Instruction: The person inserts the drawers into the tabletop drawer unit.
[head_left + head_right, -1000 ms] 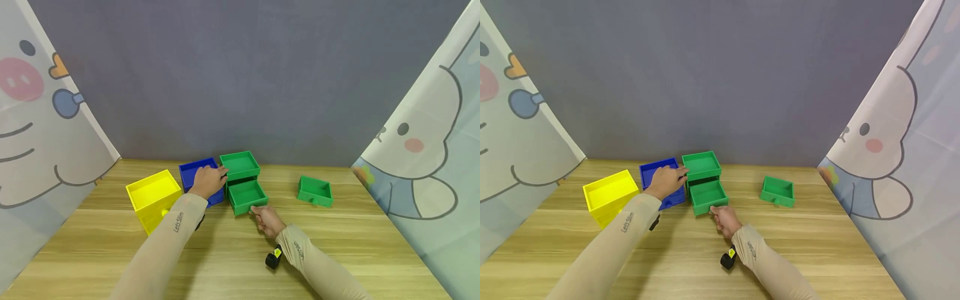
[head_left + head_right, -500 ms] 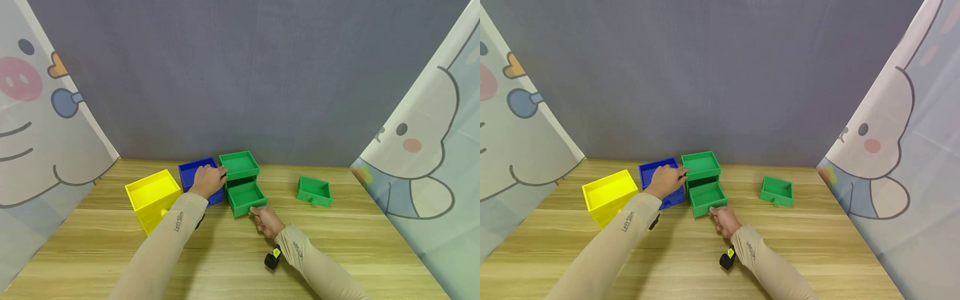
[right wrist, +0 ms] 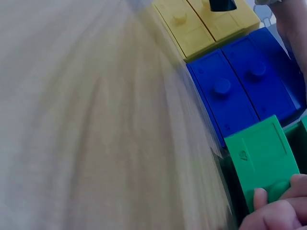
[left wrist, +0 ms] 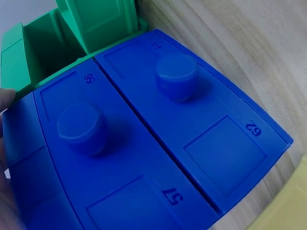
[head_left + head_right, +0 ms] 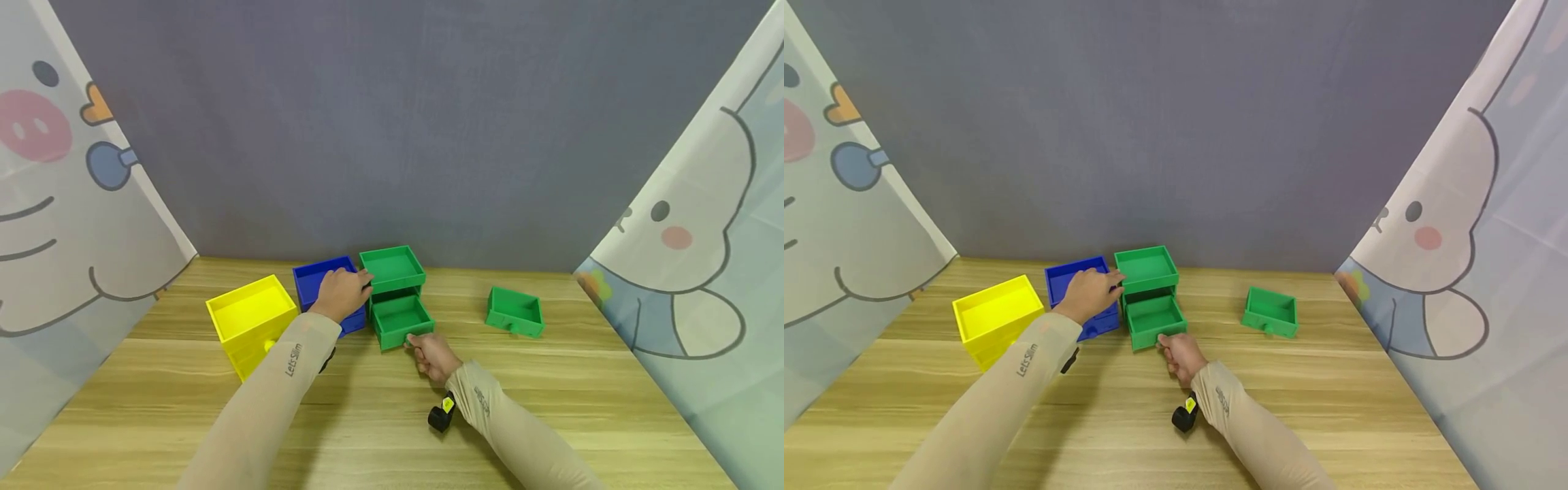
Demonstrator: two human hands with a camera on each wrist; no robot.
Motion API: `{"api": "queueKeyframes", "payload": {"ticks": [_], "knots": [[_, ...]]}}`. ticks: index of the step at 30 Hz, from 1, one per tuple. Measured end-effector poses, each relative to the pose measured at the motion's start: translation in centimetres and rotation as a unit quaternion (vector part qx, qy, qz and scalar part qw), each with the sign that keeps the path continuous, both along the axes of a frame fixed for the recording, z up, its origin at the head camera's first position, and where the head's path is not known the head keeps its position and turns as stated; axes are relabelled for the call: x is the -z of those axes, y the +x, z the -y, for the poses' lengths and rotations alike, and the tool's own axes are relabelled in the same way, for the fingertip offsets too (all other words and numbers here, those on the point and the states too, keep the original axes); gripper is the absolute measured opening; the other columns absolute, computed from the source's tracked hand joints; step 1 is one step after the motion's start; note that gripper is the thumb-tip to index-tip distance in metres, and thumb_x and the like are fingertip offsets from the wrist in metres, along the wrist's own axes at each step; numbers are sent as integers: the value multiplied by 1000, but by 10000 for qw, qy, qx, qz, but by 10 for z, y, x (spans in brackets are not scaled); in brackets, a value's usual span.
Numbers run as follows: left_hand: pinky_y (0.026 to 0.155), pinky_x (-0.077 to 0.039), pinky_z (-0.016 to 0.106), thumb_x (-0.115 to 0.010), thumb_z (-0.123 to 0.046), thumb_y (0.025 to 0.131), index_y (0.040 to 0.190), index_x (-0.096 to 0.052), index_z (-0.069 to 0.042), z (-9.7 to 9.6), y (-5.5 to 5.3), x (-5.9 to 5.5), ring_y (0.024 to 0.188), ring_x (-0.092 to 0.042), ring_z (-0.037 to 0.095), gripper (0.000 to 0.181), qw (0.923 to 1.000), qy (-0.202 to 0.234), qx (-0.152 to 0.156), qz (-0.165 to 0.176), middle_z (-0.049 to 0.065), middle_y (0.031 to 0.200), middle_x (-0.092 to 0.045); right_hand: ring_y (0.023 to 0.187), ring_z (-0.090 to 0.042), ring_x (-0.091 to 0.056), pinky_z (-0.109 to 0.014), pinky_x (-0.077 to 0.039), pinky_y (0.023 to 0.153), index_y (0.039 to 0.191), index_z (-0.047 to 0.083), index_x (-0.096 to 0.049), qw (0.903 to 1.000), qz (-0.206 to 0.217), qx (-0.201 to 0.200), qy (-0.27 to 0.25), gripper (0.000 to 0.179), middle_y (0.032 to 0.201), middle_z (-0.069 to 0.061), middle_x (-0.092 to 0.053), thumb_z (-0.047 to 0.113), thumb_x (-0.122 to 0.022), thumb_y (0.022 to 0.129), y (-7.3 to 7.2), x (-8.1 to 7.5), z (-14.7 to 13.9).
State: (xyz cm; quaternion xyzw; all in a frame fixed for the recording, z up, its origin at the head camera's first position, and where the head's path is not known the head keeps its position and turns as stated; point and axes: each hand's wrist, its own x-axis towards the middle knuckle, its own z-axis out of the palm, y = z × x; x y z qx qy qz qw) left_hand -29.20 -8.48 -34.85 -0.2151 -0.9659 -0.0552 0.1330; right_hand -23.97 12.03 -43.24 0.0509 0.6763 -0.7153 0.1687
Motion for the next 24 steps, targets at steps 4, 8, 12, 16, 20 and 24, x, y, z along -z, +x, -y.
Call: {"api": "queueKeyframes", "payload": {"ticks": [4, 8, 12, 16, 20, 24], "knots": [[71, -52, 42, -58, -24, 96, 125, -65, -11, 1, 0, 0, 82, -65, 33, 32, 9999, 48, 97, -54, 8, 127, -61, 43, -1, -22, -16, -21, 42, 95, -8, -57, 9998, 151, -100, 42, 22, 50, 7, -35, 10, -46, 100, -7, 1, 0], [68, -53, 41, -58, -24, 96, 124, -66, -10, 2, 0, -1, 82, -65, 32, 32, 9998, 15, 130, -137, 8, 127, -61, 43, -1, -22, -16, -20, 42, 94, -6, -56, 9996, 256, -81, -22, 21, 50, 7, -36, 10, -45, 101, -13, -1, 1], [69, -53, 42, -59, -25, 96, 125, -66, -11, 1, 1, -3, 82, -65, 32, 33, 9998, -60, 107, -159, 7, 128, -61, 43, 0, -23, -16, -20, 42, 93, -5, -56, 9994, 329, -8, -111, 19, 50, 7, -38, 10, -46, 100, -17, -3, 3], [70, -53, 43, -59, -25, 96, 125, -66, -11, 0, 2, -5, 81, -66, 31, 33, 9998, -102, 53, -134, 6, 127, -61, 43, -1, -24, -15, -20, 41, 93, -4, -55, 9992, 371, 55, -149, 18, 52, 6, -38, 9, -46, 100, -19, -2, 6], [70, -53, 43, -59, -25, 96, 125, -66, -12, -1, 3, -5, 78, -65, 31, 33, 9999, -118, 21, -79, 6, 128, -61, 43, -1, -23, -15, -20, 41, 94, -4, -54, 9992, 368, 99, -74, 17, 53, 6, -37, 9, -46, 100, -21, -2, 9], [69, -53, 43, -59, -25, 96, 125, -66, -13, -1, 3, -4, 74, -65, 30, 32, 9998, -192, 1, -65, 6, 127, -61, 43, -2, -21, -16, -19, 42, 94, -4, -55, 9992, 373, 113, -16, 17, 52, 5, -35, 9, -46, 100, -22, -1, 10]]}}
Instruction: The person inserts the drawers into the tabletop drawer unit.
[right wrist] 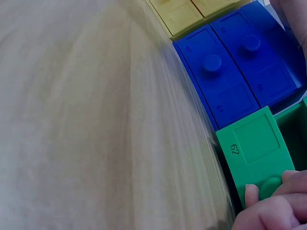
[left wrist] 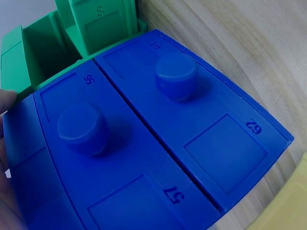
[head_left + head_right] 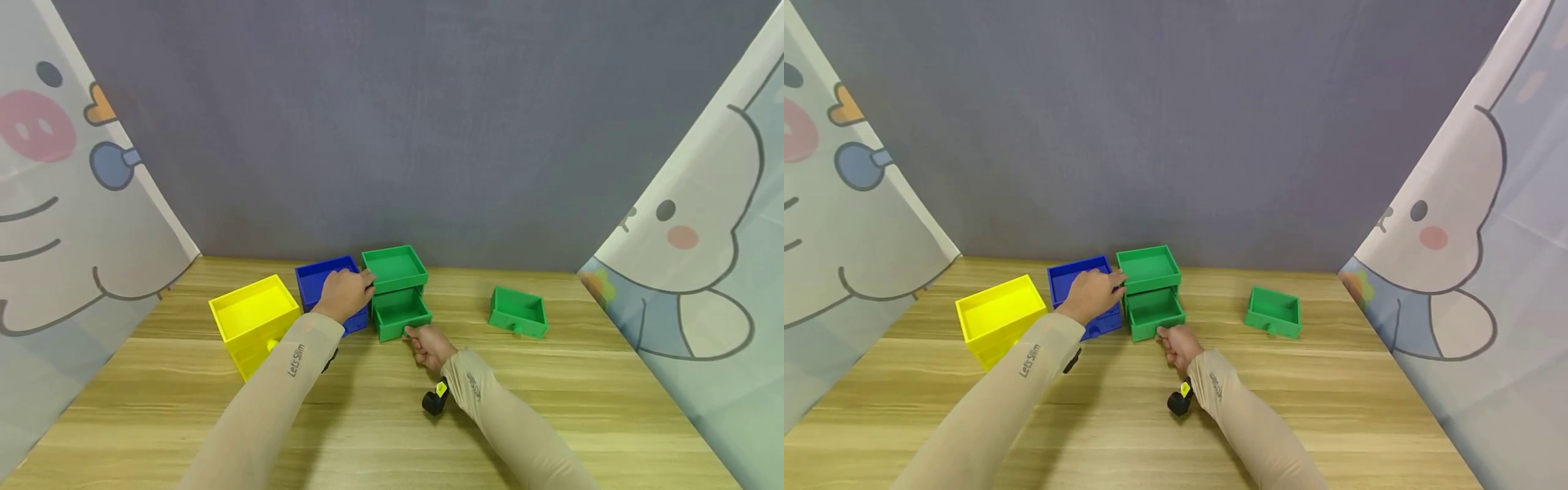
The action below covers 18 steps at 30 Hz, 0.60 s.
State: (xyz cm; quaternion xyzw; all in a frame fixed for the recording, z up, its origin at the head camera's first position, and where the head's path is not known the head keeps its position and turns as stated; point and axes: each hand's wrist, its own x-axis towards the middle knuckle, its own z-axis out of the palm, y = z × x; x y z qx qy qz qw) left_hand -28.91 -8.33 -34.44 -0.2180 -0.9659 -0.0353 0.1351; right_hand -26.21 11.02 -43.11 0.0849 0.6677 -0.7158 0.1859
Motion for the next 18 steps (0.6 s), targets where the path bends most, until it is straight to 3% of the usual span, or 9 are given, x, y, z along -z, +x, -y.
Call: {"api": "queueKeyframes", "payload": {"ticks": [5, 12, 18], "knots": [[68, -52, 42, -58, -26, 96, 127, -65, -14, -1, 0, 0, 77, -64, 31, 33, 10000, -14, -43, 76, 5, 128, -60, 43, -1, -22, -15, -19, 41, 93, -4, -55, 10000, 65, 24, -32, 18, 52, 6, -36, 10, -46, 100, -2, 1, -1], [88, -48, 48, -56, -29, 98, 131, -62, -16, -1, 0, -2, 96, -62, 34, 36, 9991, -49, -148, 393, 3, 133, -57, 42, -1, -24, -15, -20, 40, 94, -4, -57, 9996, 129, -244, -14, 20, 52, 6, -37, 12, -46, 100, -2, 2, -5], [85, -49, 47, -57, -28, 97, 130, -63, -16, 0, 0, -2, 96, -62, 34, 35, 9994, -31, -124, 307, 3, 132, -58, 41, 0, -23, -15, -20, 39, 87, 2, -58, 9983, 163, -565, -11, 23, 51, 8, -36, 18, -48, 100, -1, 4, -11]]}}
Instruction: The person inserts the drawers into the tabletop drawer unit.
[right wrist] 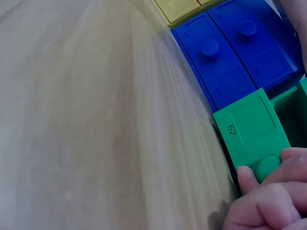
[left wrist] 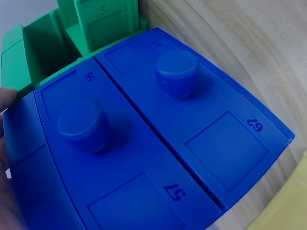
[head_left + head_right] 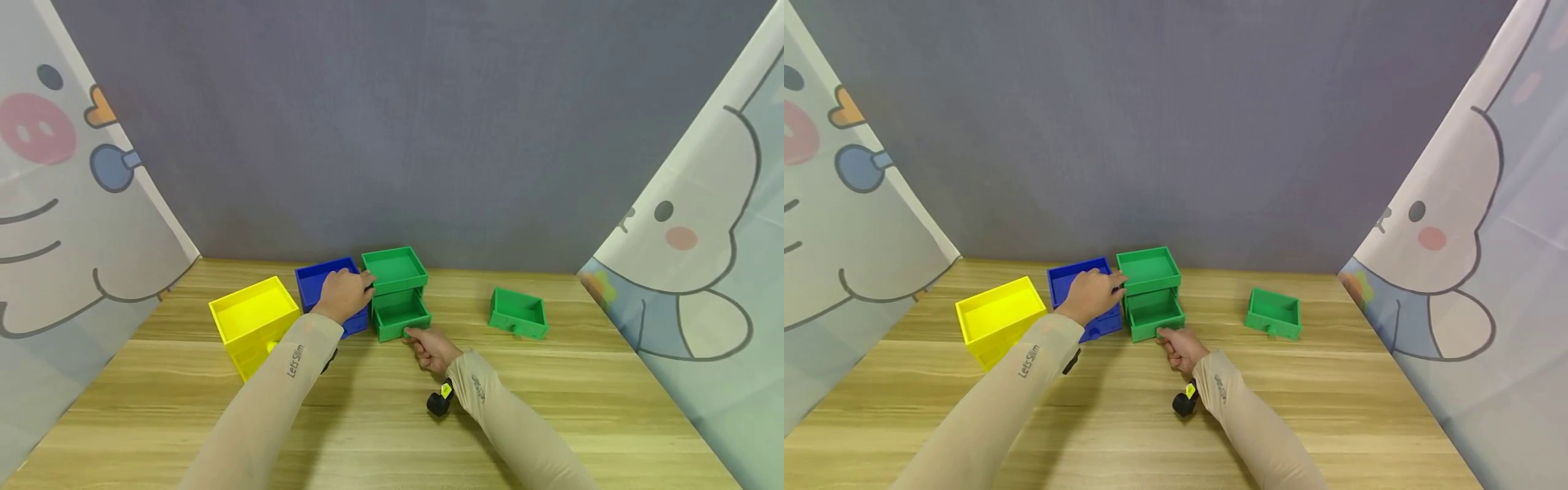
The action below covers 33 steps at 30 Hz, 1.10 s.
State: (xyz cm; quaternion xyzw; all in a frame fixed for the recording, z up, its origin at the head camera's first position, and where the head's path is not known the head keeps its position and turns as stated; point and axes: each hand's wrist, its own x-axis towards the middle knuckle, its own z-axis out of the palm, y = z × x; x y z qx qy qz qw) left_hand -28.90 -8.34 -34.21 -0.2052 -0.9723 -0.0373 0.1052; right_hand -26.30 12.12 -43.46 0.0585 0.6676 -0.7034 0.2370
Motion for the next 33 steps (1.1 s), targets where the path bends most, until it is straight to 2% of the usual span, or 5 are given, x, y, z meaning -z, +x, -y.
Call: {"api": "queueKeyframes", "payload": {"ticks": [4, 7, 13, 23, 33], "knots": [[76, -50, 43, -56, -28, 98, 129, -63, -16, 1, -1, 2, 88, -62, 32, 35, 9999, 0, 69, -90, 3, 131, -58, 40, 1, -23, -14, -20, 39, 88, 1, -59, 10000, 18, -50, 14, 23, 50, 9, -36, 19, -50, 99, 2, 0, -2], [71, -46, 39, -56, -29, 97, 131, -62, -16, 3, -3, 3, 84, -58, 29, 36, 9999, 55, 78, -107, 3, 132, -58, 40, 1, -23, -14, -20, 39, 88, 1, -60, 10000, 1, -62, 28, 23, 50, 10, -36, 19, -51, 99, 4, 0, -3], [75, -39, 38, -57, -36, 96, 136, -57, -16, 7, -4, 2, 92, -51, 27, 44, 9999, 108, -82, 90, 3, 136, -55, 39, 2, -23, -13, -19, 38, 83, 5, -60, 10000, 13, -34, -33, 23, 49, 10, -36, 19, -51, 99, 6, 2, -4], [72, -37, 34, -54, -36, 98, 136, -56, -15, 7, -6, 1, 95, -51, 26, 44, 9999, -30, 35, 133, 3, 140, -52, 39, 2, -22, -15, -20, 39, 85, 2, -60, 9999, -63, 146, -4, 22, 49, 10, -36, 16, -50, 99, 5, 2, 0], [69, -33, 32, -54, -36, 98, 136, -56, -16, 6, -6, -1, 83, -46, 23, 43, 9999, -26, 18, 148, 0, 139, -52, 40, 1, -22, -15, -20, 39, 91, -3, -60, 9996, -114, 244, 47, 21, 49, 9, -36, 14, -50, 99, 4, -2, 2]]}}
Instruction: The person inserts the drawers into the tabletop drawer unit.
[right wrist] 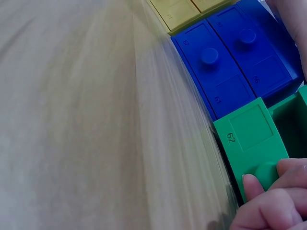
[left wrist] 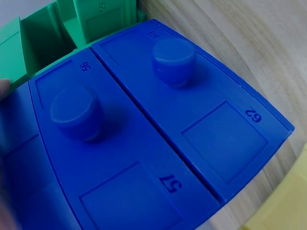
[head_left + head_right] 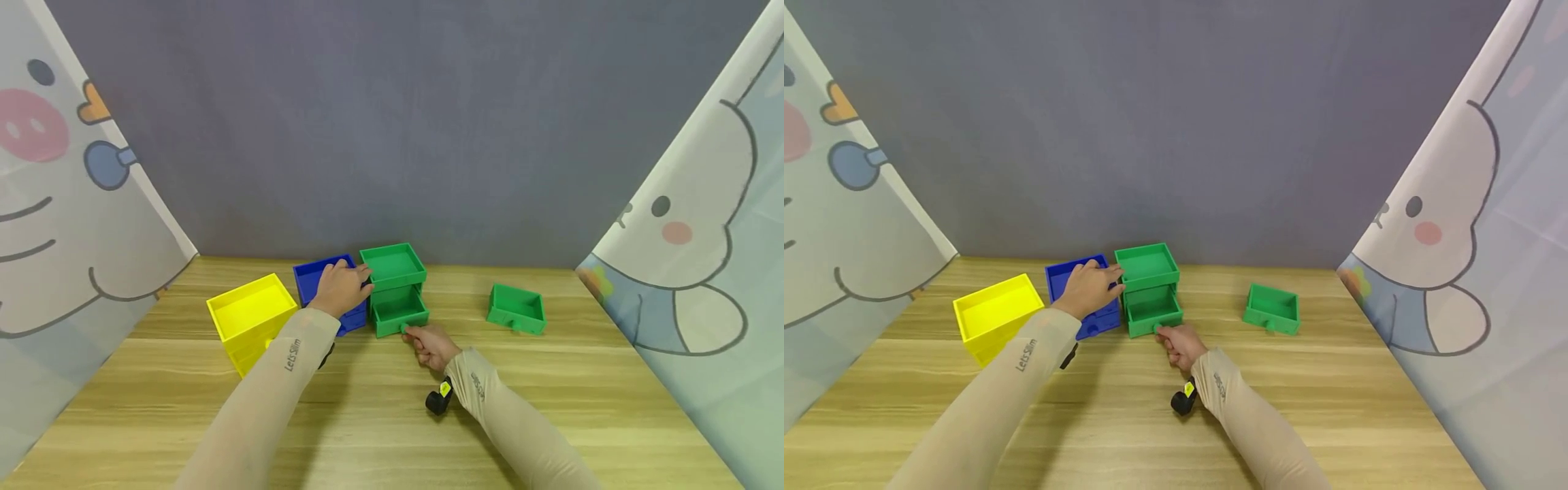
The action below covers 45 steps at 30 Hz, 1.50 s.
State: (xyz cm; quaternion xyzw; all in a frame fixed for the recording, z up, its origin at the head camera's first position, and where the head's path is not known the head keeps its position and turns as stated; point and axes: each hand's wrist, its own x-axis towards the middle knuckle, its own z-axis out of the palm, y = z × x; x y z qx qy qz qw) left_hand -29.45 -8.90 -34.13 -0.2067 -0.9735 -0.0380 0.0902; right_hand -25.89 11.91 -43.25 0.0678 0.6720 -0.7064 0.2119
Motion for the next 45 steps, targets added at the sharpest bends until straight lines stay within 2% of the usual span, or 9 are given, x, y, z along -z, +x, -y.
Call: {"api": "queueKeyframes", "payload": {"ticks": [6, 12, 18, 25, 30, 38, 45], "knots": [[66, -30, 31, -55, -36, 98, 135, -57, -16, -2, 1, 1, 76, -42, 22, 42, 10000, -20, 44, -29, -1, 139, -53, 41, 1, -22, -15, -20, 40, 90, -3, -59, 9999, 40, 121, -52, 20, 50, 9, -36, 14, -51, 99, -1, 4, 2], [71, -36, 34, -55, -36, 97, 134, -58, -16, -2, 2, 6, 85, -49, 25, 42, 9999, -74, 78, -64, -1, 138, -54, 40, 1, -23, -14, -20, 39, 92, -4, -58, 9998, 33, 194, -92, 21, 51, 8, -37, 14, -50, 99, -2, 6, 3], [73, -37, 36, -56, -34, 97, 132, -60, -16, -3, 4, 4, 91, -52, 28, 40, 9998, -89, 69, -190, 1, 135, -56, 41, 0, -22, -15, -21, 39, 93, -4, -60, 9998, -63, 183, -58, 22, 51, 9, -38, 15, -49, 100, -4, 4, 3], [74, -35, 34, -54, -34, 98, 136, -57, -17, -4, 6, 2, 94, -50, 26, 42, 9994, -321, -66, -61, -1, 138, -53, 41, 0, -22, -15, -20, 40, 96, -5, -59, 9996, -2, 242, -111, 23, 51, 9, -38, 15, -50, 100, -7, 3, 6], [75, -35, 34, -52, -34, 99, 138, -54, -16, -4, 6, 1, 95, -49, 25, 43, 9994, -313, -123, 75, -1, 140, -51, 41, 0, -21, -15, -21, 40, 97, -6, -60, 9995, -10, 295, -72, 23, 50, 8, -39, 15, -50, 100, -8, 1, 8], [78, -37, 36, -52, -33, 99, 138, -54, -16, -4, 7, 2, 98, -51, 26, 43, 9996, -264, -125, 6, 0, 140, -51, 41, -1, -21, -16, -20, 40, 97, -8, -60, 9992, -81, 389, -47, 24, 51, 7, -38, 13, -50, 100, -11, -2, 12], [76, -36, 35, -52, -33, 100, 138, -54, -16, -5, 6, 1, 93, -50, 26, 42, 9995, -285, -103, -22, 0, 140, -52, 42, -1, -23, -15, -22, 40, 97, -8, -60, 9989, -128, 459, -3, 24, 51, 7, -39, 14, -51, 100, -15, 0, 14]]}}
